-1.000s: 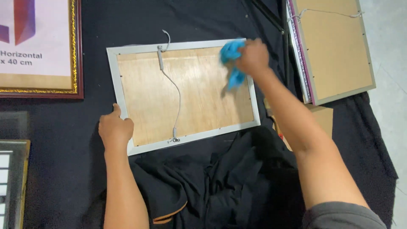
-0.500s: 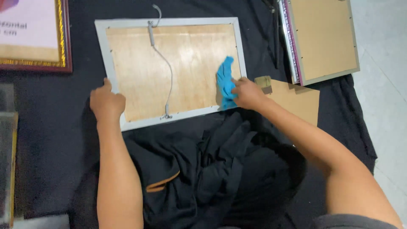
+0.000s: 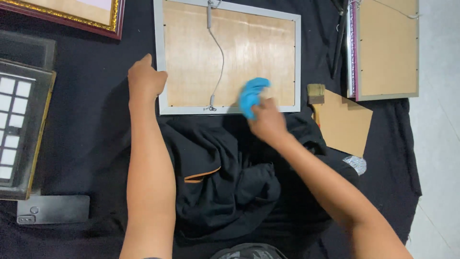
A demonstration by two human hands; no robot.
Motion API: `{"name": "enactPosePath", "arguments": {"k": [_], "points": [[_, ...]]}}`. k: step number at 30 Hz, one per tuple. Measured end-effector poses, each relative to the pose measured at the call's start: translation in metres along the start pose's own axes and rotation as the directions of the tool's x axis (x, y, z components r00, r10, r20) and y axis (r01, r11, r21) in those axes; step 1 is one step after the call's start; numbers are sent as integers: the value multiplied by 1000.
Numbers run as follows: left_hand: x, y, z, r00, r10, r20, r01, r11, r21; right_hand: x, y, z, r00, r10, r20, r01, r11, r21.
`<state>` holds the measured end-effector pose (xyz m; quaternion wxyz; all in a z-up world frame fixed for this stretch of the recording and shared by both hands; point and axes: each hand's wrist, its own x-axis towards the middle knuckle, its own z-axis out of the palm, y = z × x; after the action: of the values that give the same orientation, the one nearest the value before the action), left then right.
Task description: Cleaning a photo frame by wiping it with a cloth and brushing it with a small brush, then assembling the picture and cleaning the glass.
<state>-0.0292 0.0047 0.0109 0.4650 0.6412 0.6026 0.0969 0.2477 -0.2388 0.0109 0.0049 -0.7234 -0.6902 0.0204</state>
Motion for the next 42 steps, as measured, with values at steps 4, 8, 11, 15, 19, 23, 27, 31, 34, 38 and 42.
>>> {"name": "enactPosePath", "arguments": {"k": [4, 8, 11, 15, 19, 23, 27, 31, 34, 38, 42], "points": [[4, -5, 3, 999, -36, -39, 35, 999, -19, -4, 4, 57, 997, -68, 20, 69, 995, -77], [-2, 0, 0, 1000, -18, 17, 18, 1000, 14, -11, -21, 66, 998, 64, -7, -65, 990, -124], [-2, 2, -1, 999, -29, 22, 28, 1000, 5, -12, -39, 50, 985, 55, 164, -51, 998, -29], [-7, 9, -12, 999, -41, 27, 43, 998, -51, 0, -54, 37, 999, 35, 8, -35, 999, 15], [-9, 6, -19, 998, -46, 50, 50, 996, -78, 9, -73, 52, 985, -89, 146, 93, 995, -21], [-7, 1, -18, 998, -57, 31, 60, 994, -86, 46, -96, 42, 987, -30, 159, 3, 987, 162], [3, -5, -14, 998, -61, 8, 61, 995, -76, 60, -126, 52, 963, -241, 122, 215, 957, 195], [-4, -1, -22, 996, -85, -1, 84, 992, -94, 94, -139, 27, 917, -34, 397, -39, 984, 176], [-7, 5, -31, 994, -100, -40, 95, 988, -123, 126, -139, 23, 970, -54, 238, 0, 975, 223], [-2, 1, -30, 994, -111, -19, 109, 991, -84, 143, -145, 40, 938, -257, 231, 229, 963, 142], [-8, 4, -35, 994, -108, -31, 104, 989, -104, 182, -111, 49, 978, -199, 69, 197, 980, 36]]}}
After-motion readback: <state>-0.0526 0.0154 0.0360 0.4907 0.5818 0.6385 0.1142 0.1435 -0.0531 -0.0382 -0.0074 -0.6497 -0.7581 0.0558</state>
